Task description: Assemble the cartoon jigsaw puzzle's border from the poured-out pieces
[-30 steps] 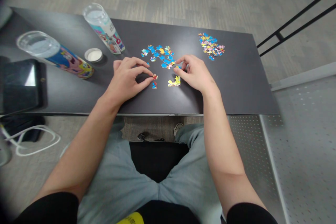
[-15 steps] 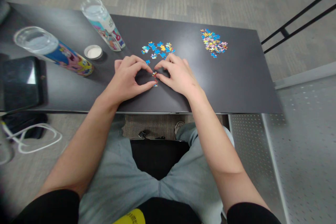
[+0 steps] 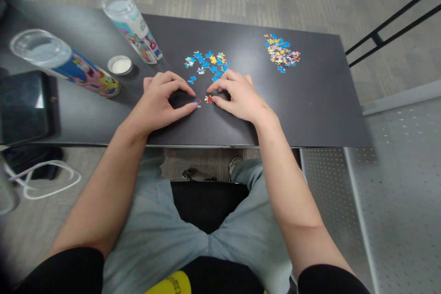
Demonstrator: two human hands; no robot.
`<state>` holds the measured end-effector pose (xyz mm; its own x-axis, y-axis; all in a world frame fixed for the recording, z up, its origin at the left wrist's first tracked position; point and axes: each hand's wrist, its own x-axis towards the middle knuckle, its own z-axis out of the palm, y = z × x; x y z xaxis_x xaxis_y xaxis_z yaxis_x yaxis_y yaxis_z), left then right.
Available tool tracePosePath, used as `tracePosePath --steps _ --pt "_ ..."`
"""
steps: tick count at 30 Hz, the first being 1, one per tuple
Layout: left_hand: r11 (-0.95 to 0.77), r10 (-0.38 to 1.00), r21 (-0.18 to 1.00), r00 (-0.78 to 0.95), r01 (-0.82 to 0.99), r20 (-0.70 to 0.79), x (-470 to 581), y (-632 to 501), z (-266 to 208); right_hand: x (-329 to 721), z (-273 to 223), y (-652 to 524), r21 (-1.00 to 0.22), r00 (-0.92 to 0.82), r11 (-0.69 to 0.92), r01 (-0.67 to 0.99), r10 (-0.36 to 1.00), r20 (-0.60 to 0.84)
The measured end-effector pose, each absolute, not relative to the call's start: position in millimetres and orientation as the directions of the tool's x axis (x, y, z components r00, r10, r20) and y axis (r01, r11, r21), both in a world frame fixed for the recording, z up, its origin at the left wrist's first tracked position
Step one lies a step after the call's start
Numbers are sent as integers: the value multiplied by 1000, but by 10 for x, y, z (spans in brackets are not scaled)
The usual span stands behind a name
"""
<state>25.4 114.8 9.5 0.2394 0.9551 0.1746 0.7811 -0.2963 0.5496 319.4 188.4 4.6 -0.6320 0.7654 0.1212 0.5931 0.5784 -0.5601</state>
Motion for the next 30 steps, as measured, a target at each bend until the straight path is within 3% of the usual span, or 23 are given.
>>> tracePosePath --steps 30 --pt "-304 953 564 253 768 168 249 1181 63 3175 92 1813 -606 -642 556 570 761 94"
